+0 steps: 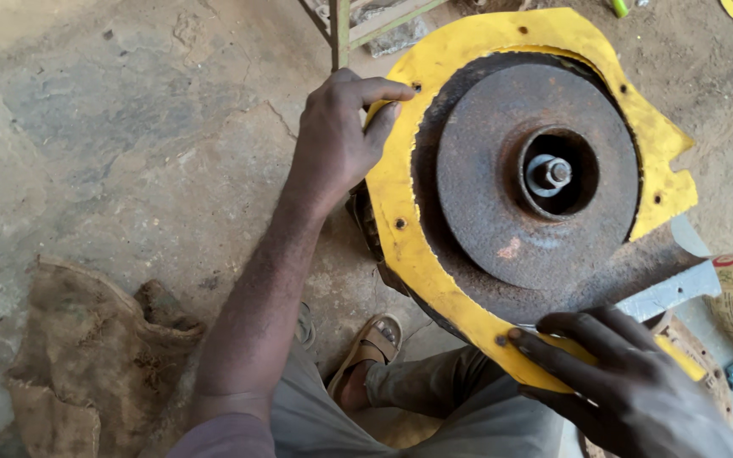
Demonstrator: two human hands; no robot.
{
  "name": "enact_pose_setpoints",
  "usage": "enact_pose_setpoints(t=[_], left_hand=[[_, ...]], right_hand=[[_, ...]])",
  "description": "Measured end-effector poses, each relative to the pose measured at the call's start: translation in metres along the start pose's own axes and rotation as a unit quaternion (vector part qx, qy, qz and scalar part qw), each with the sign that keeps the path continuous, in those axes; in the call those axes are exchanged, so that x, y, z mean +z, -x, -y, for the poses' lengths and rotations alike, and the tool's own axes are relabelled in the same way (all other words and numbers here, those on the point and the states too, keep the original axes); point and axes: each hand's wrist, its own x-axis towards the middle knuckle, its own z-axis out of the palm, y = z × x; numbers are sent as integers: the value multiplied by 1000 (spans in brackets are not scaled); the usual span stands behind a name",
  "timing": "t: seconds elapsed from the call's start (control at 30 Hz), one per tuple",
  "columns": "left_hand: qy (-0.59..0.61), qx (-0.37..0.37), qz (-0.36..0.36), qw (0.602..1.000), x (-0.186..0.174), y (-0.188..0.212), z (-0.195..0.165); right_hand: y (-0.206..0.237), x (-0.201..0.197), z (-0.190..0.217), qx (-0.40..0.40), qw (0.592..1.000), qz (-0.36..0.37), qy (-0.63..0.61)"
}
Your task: The person sits on the floor and applies adhesive from a tube onto a yellow metal ring attached to a rusty mechanical part. They repeatedly squeeze the tube and spread the substance along the ring's edge.
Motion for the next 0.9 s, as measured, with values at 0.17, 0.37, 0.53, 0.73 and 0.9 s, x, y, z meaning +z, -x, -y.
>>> enact_pose_setpoints(t=[0.17,0.37,0.53,0.73,0.9], left_hand=[[2,2,9,1000,-4,1,0],[-26,-30,20,999,-1,-1,-4],[5,10,-3,1000,5,-2,3],[-2,28,5,1000,2,1,4],[26,-9,40,999,-5,-1,-11]], right_hand=[[-3,28,10,-10,997,-75,23],[1,30,24,51,995,-77,49],[13,29,15,45,983,-148,94],[54,28,-15,167,956,-194,147],[80,46,-33,261,892,-359,81]])
